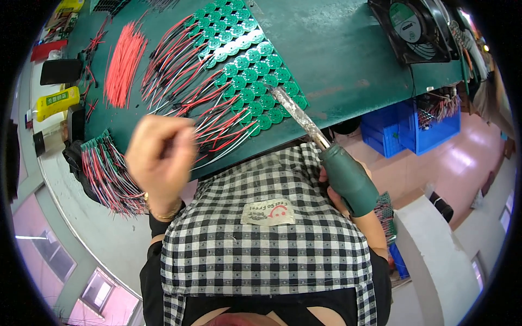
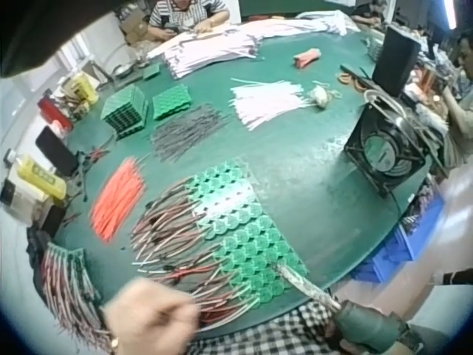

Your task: The person solders electrical wires to small circular LED light modules using a soldering iron and solder wire.

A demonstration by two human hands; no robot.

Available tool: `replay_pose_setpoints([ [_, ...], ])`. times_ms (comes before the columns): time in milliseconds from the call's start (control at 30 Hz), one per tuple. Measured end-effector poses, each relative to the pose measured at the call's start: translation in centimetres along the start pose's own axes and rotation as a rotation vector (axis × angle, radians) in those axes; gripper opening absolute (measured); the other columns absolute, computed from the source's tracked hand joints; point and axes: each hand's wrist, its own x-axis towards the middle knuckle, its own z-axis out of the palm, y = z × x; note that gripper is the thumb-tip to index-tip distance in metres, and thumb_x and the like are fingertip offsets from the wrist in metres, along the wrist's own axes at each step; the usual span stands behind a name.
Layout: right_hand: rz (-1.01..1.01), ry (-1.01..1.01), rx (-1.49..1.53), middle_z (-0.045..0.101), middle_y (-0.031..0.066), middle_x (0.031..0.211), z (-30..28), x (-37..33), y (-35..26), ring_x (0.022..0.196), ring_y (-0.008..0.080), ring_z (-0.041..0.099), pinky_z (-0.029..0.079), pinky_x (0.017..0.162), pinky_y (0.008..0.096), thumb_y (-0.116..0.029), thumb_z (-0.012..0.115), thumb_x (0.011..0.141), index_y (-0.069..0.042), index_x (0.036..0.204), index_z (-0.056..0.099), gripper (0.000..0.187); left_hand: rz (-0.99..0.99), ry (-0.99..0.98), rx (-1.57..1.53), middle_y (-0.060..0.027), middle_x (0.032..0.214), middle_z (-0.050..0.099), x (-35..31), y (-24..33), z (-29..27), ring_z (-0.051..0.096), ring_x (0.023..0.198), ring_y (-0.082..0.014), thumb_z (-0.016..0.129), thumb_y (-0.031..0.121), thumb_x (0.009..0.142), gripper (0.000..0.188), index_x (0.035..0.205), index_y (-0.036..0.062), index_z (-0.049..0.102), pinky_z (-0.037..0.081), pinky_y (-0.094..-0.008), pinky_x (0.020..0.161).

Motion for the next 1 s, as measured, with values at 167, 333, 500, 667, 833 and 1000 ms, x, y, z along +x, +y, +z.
replay_pose_setpoints([
  [167,0.118,-0.204,-0.193,0.064,0.0069,0.079,-1.6,0.1,-0.8,0.067,0.0171,0.063,0.050,0.064,0.0272,-0.021,0.065,0.073,0.000,0.095,0.062,0.031,0.023,-0.074,-0.071,-0.0041,0.068,0.056,-1.3,-1.4,3.5,0.054,0.053,-0.0138,0.065,-0.007,0.064,0.017,0.076,0.0041,0.061,0.044,-0.0246,0.046],
  [333,0.176,-0.041,-0.014,0.066,0.0052,0.081,-1.2,-1.6,1.8,0.071,0.0128,0.064,0.050,0.065,0.0242,-0.018,0.073,0.066,0.000,0.096,0.062,0.036,-0.060,-0.078,-0.084,-0.0011,0.067,0.054,-2.2,-2.3,5.2,0.041,0.047,-0.0047,0.065,-0.007,0.065,0.014,0.073,0.0033,0.060,0.032,-0.0196,0.040],
  [500,0.265,-0.084,0.077,0.067,0.0048,0.083,-1.1,-1.2,1.2,0.072,0.0118,0.064,0.050,0.067,0.0225,-0.013,0.073,0.066,-0.001,0.100,0.061,0.038,-0.102,-0.108,-0.080,-0.0030,0.066,0.054,-2.3,-2.4,4.8,0.054,0.050,-0.0131,0.065,-0.005,0.061,0.018,0.073,0.0063,0.057,0.043,-0.0247,0.043],
  [667,0.055,-0.125,-0.277,0.066,0.0058,0.083,-1.2,-1.1,1.6,0.073,0.0159,0.064,0.050,0.070,0.0243,-0.011,0.072,0.064,-0.003,0.099,0.061,0.037,-0.139,-0.135,-0.087,-0.0029,0.066,0.053,-2.1,-2.2,4.7,0.053,0.050,-0.0126,0.065,-0.005,0.061,0.017,0.072,0.0059,0.057,0.043,-0.0239,0.043],
  [833,-0.018,-0.132,-0.292,0.065,0.0063,0.087,-1.5,-1.2,2.1,0.075,0.0199,0.063,0.049,0.075,0.0275,-0.011,0.074,0.061,-0.004,0.096,0.061,0.038,-0.108,-0.119,-0.090,-0.0031,0.066,0.053,-2.1,-2.3,4.7,0.053,0.050,-0.0124,0.065,-0.005,0.061,0.017,0.071,0.0059,0.056,0.043,-0.0239,0.043],
  [1000,0.399,-0.075,-0.239,0.065,0.0071,0.085,-0.6,-0.9,0.7,0.074,0.0206,0.064,0.049,0.071,0.0278,-0.012,0.075,0.060,-0.005,0.092,0.060,0.037,-0.125,-0.139,-0.088,-0.0035,0.065,0.053,-2.0,-2.4,4.7,0.054,0.050,-0.0137,0.065,-0.005,0.061,0.018,0.072,0.0059,0.056,0.043,-0.0246,0.043],
])
